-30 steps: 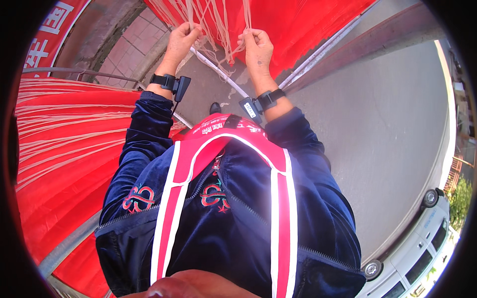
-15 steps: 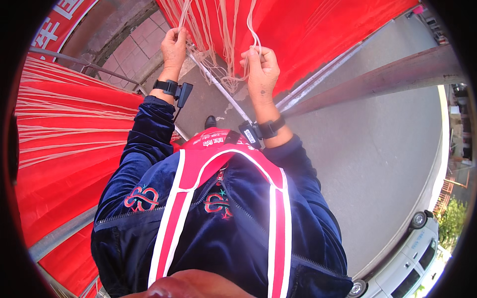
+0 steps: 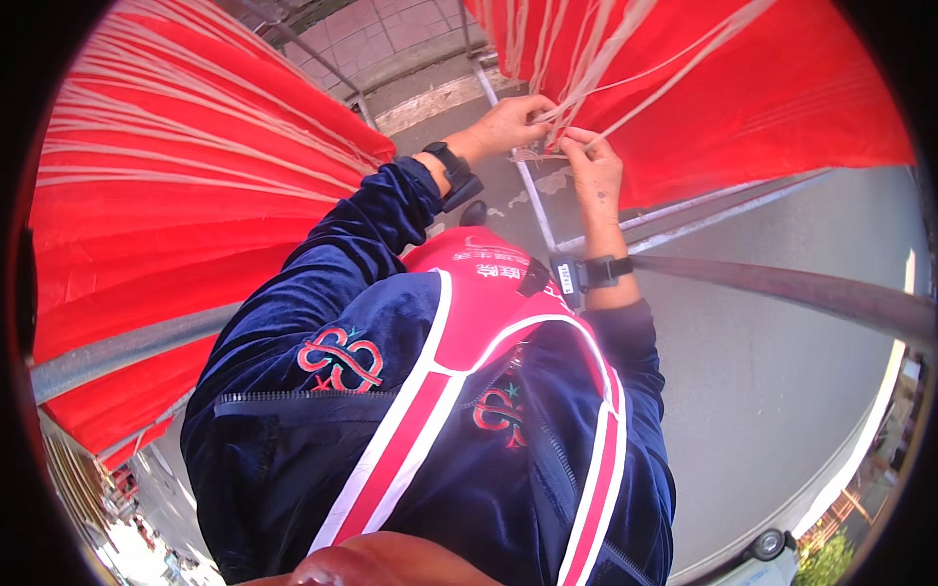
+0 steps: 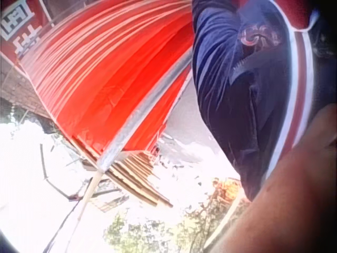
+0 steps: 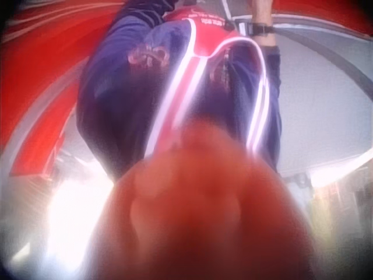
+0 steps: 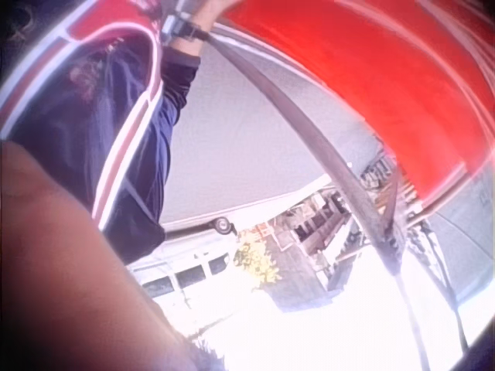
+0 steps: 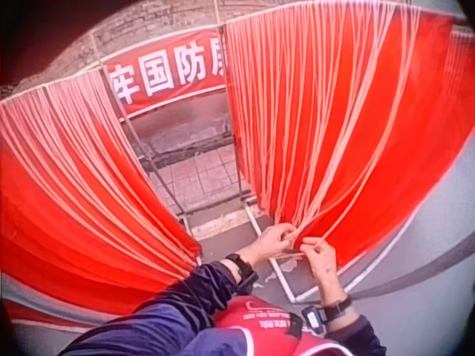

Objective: The person assembles red fabric banners on metal frames outdoors. They attach the fabric to the frame using white strings, tie knots, and adjust the fabric to fit the frame. The person moves between different frames to continue the assembly.

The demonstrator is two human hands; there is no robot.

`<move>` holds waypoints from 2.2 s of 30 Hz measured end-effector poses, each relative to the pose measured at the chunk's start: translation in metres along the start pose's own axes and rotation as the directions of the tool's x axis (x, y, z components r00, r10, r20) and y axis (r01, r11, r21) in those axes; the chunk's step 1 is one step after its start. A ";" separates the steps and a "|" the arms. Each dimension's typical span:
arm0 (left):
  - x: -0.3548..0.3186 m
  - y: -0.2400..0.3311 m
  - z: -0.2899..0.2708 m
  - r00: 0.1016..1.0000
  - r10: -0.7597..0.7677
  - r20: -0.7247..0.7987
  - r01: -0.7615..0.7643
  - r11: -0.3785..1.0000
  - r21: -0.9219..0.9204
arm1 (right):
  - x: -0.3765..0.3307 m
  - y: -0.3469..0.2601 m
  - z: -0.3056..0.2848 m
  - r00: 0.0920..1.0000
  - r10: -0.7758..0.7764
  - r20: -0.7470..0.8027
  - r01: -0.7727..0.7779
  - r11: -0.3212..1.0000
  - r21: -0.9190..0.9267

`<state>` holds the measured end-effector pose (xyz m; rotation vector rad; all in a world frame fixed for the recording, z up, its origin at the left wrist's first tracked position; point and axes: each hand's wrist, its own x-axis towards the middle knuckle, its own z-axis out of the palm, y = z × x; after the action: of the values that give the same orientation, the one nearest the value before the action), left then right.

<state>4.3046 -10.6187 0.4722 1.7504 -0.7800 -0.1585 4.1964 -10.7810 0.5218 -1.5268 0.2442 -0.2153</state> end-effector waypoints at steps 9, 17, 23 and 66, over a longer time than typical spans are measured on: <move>-0.043 -0.080 0.029 0.970 -0.242 -0.020 0.236 0.919 0.316 | 0.011 0.096 0.001 0.977 0.199 0.074 -0.177 0.957 -0.229; -0.052 -0.113 0.008 0.796 -0.409 -0.447 0.547 0.801 0.243 | 0.002 0.151 -0.040 0.933 0.358 0.032 -0.314 0.855 -0.412; -0.020 -0.095 -0.101 0.655 -0.406 -0.637 0.490 0.870 -0.052 | 0.008 0.151 -0.052 0.906 0.406 -0.117 -0.420 0.895 -0.150; 0.072 0.123 -0.030 0.954 0.120 -0.277 -0.157 0.981 -0.118 | 0.020 -0.080 0.010 0.938 -0.334 -0.097 0.342 0.937 0.076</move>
<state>4.3226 -10.6504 0.6133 1.5397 -0.6734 0.1164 4.2194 -10.7802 0.6018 -1.4624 0.0329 -0.5572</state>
